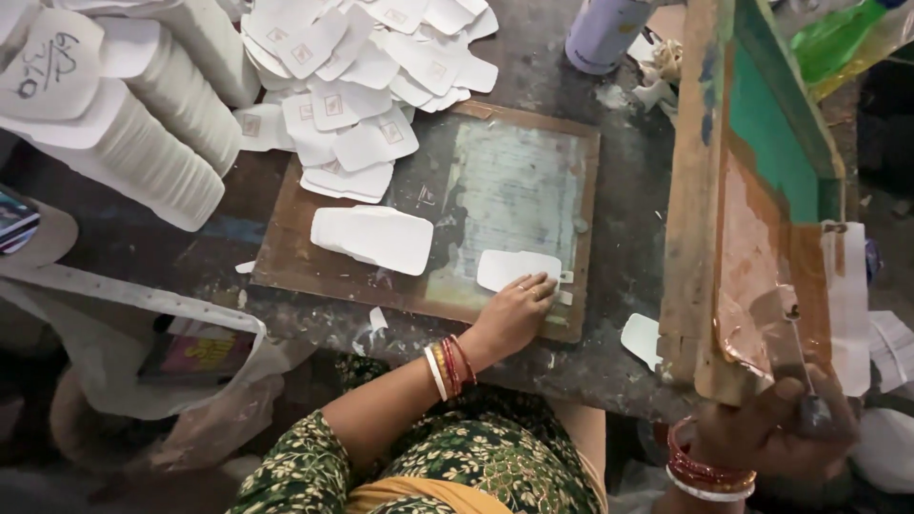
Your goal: The person places white plastic items onto a wooden board and uses a squeegee to apply ink through a screen printing frame. The person repeatedly aligns the items, pulls the squeegee across the screen, and removes the printed items to place them in a pile.
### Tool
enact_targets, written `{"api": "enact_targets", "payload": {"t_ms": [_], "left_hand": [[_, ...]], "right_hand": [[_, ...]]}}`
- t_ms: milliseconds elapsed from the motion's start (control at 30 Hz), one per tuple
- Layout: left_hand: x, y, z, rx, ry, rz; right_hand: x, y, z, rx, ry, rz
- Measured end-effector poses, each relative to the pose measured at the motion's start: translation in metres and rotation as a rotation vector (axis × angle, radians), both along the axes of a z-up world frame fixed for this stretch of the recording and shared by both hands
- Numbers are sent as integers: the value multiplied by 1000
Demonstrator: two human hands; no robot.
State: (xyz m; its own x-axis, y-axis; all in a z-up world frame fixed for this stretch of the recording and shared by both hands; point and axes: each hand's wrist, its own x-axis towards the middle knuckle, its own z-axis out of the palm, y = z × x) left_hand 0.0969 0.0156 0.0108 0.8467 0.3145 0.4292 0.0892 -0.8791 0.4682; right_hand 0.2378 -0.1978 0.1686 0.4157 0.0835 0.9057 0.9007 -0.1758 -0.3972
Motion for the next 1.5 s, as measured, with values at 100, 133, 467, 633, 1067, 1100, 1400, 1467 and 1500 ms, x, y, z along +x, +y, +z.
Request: {"api": "enact_targets", "payload": {"t_ms": [100, 133, 467, 633, 1067, 1100, 1400, 1467, 1500], "left_hand": [[-1, 2, 1, -20, -1, -31], [-1, 3, 0, -18, -2, -30], [-59, -23, 34, -437, 4, -181], [-97, -12, -8, -1357, -304, -79], [-97, 4, 28, -210, 497, 303], [-96, 4, 32, -232, 519, 310], [-97, 3, 36, -266, 559, 336], [-96, 3, 37, -287, 570, 340], [-96, 4, 38, -303, 580, 345]], "right_hand": [[4, -8, -9, -54, -61, -18], [3, -6, -11, -52, -62, -18], [-22, 17, -41, -136, 70, 241], [-32, 40, -18, -655, 86, 271], [-42, 107, -55, -1038, 120, 315], [-34, 118, -48, -1148, 156, 260], [-37, 119, -84, -886, -36, 490], [-63, 90, -71, -927, 0, 483], [-75, 75, -64, -964, 35, 474]]}}
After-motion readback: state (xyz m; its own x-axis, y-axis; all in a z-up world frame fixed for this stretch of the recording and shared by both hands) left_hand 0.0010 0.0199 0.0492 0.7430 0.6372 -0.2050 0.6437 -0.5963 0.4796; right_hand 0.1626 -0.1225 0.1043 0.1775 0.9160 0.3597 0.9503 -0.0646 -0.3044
